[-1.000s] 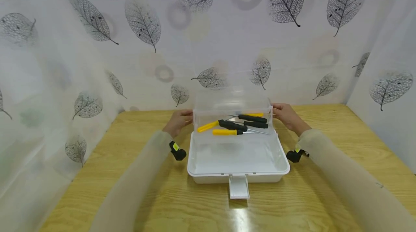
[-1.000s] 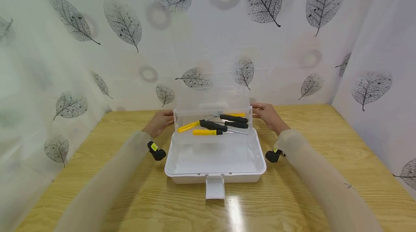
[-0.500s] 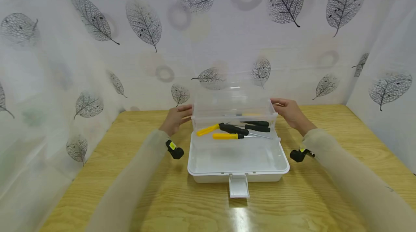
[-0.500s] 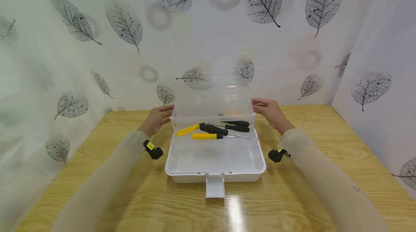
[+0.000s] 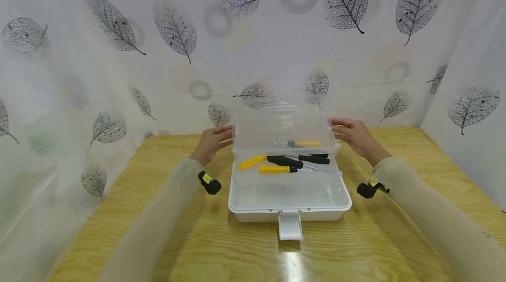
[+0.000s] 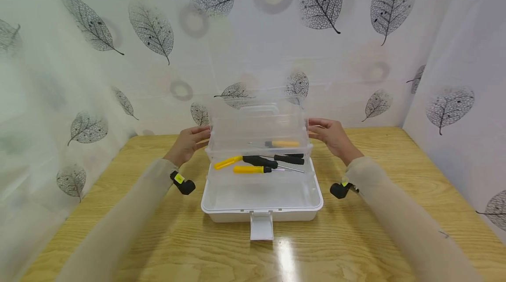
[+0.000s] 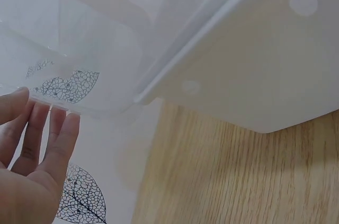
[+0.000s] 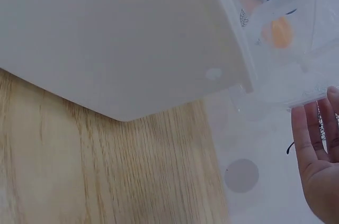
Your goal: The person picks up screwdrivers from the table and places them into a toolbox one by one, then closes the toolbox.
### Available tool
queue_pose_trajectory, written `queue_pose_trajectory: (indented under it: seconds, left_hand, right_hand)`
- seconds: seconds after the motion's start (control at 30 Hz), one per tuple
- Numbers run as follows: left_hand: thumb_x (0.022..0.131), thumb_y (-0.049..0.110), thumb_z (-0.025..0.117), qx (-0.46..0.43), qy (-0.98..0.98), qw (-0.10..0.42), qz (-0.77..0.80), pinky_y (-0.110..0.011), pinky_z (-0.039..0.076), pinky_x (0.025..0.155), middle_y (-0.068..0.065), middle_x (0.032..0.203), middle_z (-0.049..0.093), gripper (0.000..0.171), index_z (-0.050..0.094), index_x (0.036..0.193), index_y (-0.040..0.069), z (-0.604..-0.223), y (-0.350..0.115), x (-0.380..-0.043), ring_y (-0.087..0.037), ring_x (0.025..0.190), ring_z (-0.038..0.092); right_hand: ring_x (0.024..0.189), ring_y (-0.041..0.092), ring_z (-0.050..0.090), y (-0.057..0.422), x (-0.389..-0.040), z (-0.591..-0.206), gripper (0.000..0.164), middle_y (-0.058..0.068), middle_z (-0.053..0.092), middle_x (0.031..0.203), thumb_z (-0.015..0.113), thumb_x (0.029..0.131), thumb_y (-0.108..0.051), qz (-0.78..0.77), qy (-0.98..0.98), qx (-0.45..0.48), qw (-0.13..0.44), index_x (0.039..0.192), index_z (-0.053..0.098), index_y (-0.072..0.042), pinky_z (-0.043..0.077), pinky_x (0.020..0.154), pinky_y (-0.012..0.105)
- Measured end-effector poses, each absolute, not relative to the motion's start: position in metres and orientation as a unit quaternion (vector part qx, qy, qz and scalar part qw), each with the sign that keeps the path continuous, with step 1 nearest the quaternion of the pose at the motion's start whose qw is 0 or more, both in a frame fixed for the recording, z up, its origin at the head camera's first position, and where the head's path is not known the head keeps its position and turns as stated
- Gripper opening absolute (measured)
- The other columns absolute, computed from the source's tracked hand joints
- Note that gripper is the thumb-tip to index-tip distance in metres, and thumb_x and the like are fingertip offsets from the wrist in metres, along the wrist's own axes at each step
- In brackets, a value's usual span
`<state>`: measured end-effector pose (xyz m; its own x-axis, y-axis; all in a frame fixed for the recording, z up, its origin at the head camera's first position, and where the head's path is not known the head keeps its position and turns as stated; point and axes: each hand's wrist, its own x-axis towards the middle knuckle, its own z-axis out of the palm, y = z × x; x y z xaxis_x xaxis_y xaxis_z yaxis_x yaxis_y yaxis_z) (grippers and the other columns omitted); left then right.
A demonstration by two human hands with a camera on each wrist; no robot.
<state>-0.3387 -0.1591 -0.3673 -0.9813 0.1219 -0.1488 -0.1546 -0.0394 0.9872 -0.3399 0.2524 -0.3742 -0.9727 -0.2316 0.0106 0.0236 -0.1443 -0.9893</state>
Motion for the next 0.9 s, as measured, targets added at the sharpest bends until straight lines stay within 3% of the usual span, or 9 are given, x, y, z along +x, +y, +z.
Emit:
queue_pose_trajectory:
  seconds: [0.73, 0.9]
  left_hand:
    - [0.095, 0.014, 0.054, 0.036, 0.697, 0.066, 0.714, -0.037, 0.046, 0.100, 0.007, 0.102, 0.062, 0.028, 0.055, 0.119, -0.001, -0.366, -0.163, -0.323, -0.005, 0.092, 0.063]
    - [0.096, 0.020, 0.053, 0.065, 0.704, 0.061, 0.705, -0.037, 0.046, 0.101, 0.008, 0.101, 0.064, 0.037, 0.053, 0.123, -0.006, -0.363, -0.165, -0.315, -0.005, 0.095, 0.064]
  right_hand:
    - [0.089, 0.005, 0.066, 0.255, -0.325, -0.368, 0.017, -0.008, 0.068, 0.097, 0.056, 0.092, -0.005, -0.771, 0.621, -0.117, 0.079, 0.095, 0.070, -0.014, 0.055, 0.080, 0.020]
    - [0.091, 0.006, 0.065, 0.257, -0.318, -0.366, 0.015, -0.006, 0.066, 0.098, 0.056, 0.093, -0.009, -0.761, 0.629, -0.136, 0.079, 0.097, 0.069, -0.013, 0.053, 0.084, 0.020]
